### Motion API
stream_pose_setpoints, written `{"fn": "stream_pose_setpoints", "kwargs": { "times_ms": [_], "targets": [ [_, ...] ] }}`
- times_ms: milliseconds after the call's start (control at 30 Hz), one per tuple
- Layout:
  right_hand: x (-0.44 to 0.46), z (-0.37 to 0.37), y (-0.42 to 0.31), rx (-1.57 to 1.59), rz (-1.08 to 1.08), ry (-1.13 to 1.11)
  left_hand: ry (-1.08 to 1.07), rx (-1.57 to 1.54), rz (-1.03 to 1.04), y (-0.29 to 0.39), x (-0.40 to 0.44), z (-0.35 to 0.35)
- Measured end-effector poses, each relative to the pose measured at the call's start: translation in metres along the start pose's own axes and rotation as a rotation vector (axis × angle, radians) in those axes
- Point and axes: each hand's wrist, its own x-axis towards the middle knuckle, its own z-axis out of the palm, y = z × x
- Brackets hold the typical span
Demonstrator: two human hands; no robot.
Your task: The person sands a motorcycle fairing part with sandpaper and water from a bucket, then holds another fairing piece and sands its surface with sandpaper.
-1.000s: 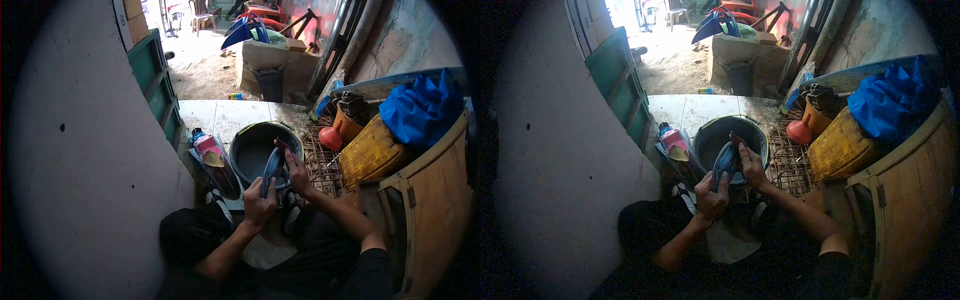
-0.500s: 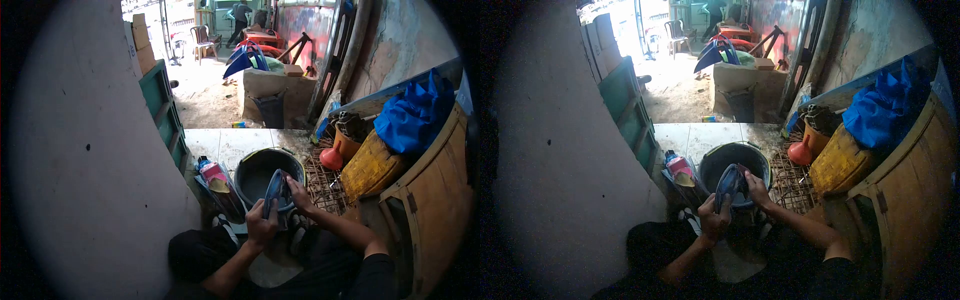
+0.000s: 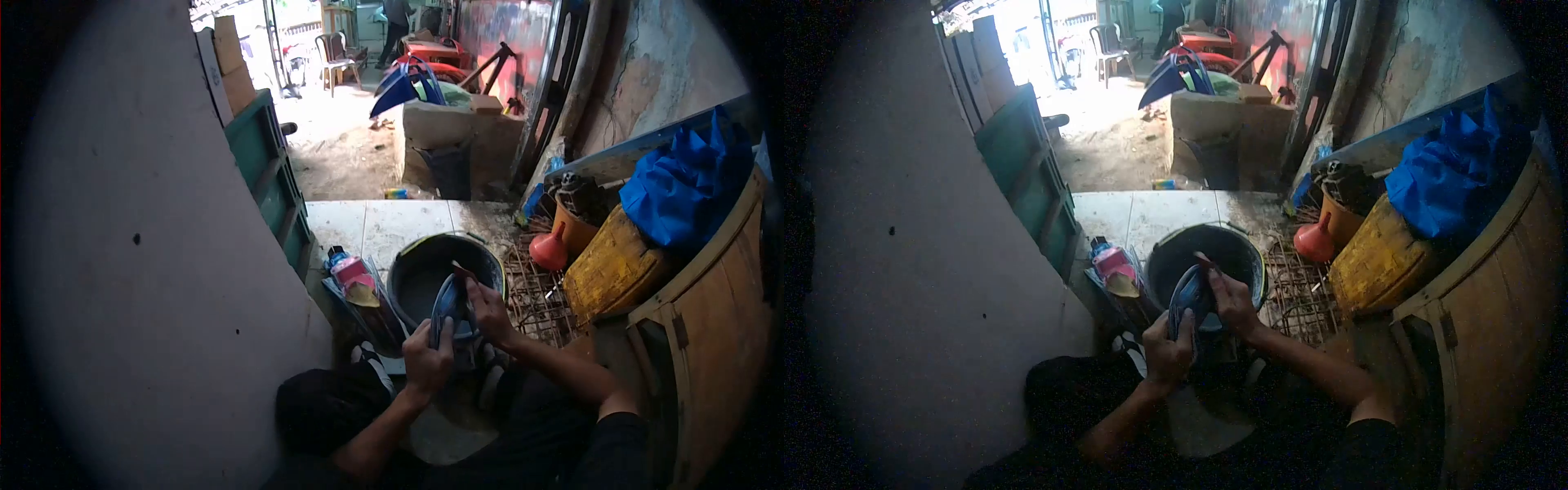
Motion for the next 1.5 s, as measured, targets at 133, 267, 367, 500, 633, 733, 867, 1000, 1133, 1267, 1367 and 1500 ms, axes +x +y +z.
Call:
{"fn": "stream_pose_setpoints", "kwargs": {
  "times_ms": [133,267,367,500,633,733,867,1000,1133,1267,1367,1500],
  "targets": [
    [-0.002,0.001,0.005,-0.144,-0.321,-0.025,-0.025,0.004,-0.082,0.0,-0.001,0.003],
    [0.004,-0.016,0.027,-0.175,0.404,-0.124,0.036,0.017,0.071,0.001,0.0,0.001],
    [-0.001,-0.001,0.003,-0.081,0.14,-0.089,0.007,0.057,0.062,-0.007,0.0,0.0],
    [-0.001,0.005,0.009,-0.104,-0.293,-0.054,-0.013,-0.016,-0.124,-0.005,-0.001,0.003],
    [0.006,-0.012,0.053,-0.048,0.107,-0.071,0.046,0.047,0.042,0.003,0.0,0.003],
    [0.01,-0.009,0.053,-0.032,0.212,-0.058,0.025,0.042,0.045,-0.007,0.001,0.002],
    [0.001,0.013,0.006,-0.186,-0.466,0.037,-0.035,-0.016,-0.176,-0.007,-0.002,0.003],
    [0.005,-0.005,0.016,0.06,0.284,-0.069,0.004,-0.012,-0.096,-0.003,-0.003,0.004],
    [-0.003,0.003,-0.008,-0.071,-0.37,-0.086,-0.066,-0.015,-0.215,-0.005,-0.001,0.0],
    [-0.008,0.014,-0.018,-0.195,-0.439,-0.237,-0.015,-0.106,-0.181,-0.01,-0.006,0.008],
    [-0.001,0.003,0.0,-0.038,-0.068,-0.143,-0.081,0.113,-0.196,-0.01,-0.004,0.002],
    [-0.007,0.011,-0.009,-0.117,-0.28,-0.129,-0.006,0.104,-0.067,-0.006,-0.001,0.002]
  ]
}}
